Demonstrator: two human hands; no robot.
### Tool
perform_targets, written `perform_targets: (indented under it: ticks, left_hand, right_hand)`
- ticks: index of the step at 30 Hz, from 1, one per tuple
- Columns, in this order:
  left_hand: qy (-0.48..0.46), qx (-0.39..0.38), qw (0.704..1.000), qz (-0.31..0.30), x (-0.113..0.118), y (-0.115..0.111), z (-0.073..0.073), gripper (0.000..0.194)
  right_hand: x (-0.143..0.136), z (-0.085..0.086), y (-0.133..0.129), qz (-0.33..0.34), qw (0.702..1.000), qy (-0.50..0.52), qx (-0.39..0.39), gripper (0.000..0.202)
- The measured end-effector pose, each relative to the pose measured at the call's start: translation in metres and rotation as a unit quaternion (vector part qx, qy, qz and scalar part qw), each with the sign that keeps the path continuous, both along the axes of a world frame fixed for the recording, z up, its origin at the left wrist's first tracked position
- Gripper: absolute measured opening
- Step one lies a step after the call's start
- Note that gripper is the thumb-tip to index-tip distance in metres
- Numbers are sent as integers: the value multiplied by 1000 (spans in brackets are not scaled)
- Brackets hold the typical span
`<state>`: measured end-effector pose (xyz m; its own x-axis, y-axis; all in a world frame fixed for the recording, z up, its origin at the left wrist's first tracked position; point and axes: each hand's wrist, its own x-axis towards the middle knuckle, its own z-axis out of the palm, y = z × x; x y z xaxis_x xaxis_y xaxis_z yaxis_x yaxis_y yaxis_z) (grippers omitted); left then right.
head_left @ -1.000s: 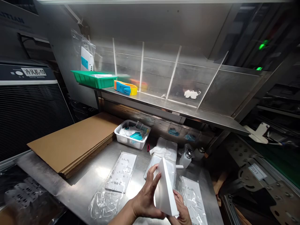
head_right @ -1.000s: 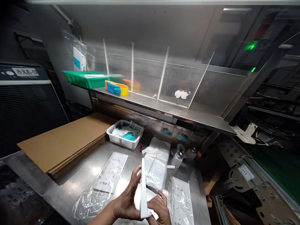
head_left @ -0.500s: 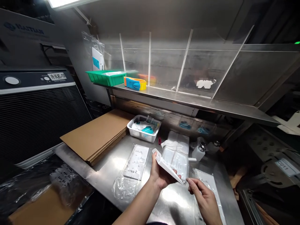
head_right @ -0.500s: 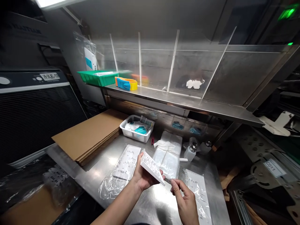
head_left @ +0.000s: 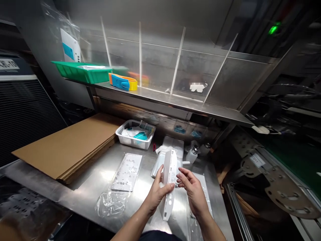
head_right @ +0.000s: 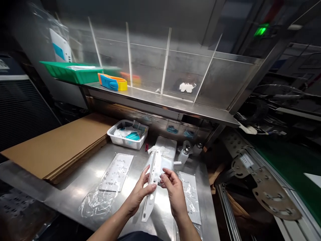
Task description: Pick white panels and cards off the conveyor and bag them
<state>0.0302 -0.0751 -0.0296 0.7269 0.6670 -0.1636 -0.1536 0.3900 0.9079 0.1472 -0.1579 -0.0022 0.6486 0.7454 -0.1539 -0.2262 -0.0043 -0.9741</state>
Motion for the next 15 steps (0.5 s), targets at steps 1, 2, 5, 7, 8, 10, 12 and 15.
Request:
perform_targets:
  ticks: [1,2,5,7,8,10,12,15]
  left_hand:
    - [-1,6,1000,-4,1,-2,-2,87]
    - [-3,9,1000,-5,2,-4,-4,88]
    - [-18,5,1000,-13,3,-7,-9,94]
    - [-14,6,1000,-15,3,-9,-11,97]
    - [-8,16,1000,-14,2,-9,-12,98]
    - [6,50,999,-10,1,-11,-16,99]
    - [24,87,996,-2,0,-14,-20,97]
    - [65,124,990,14,1,-17,-22,93]
  right_hand:
    - [-1,5,3,11,1000,2,10,38]
    - [-2,10,6,29,999,-1,19,38]
    - [-7,20,12,94,995,-18,34,37]
    - [-8,21,14,106,994,-21,26,35]
    - [-8,19,14,98,995,-22,17,34]
    - [-6,15,16,76,997,-30,-1,32]
    - [-2,10,18,52,998,-43,-14,35]
    - [3,5,22,4,998,-59,-28,43]
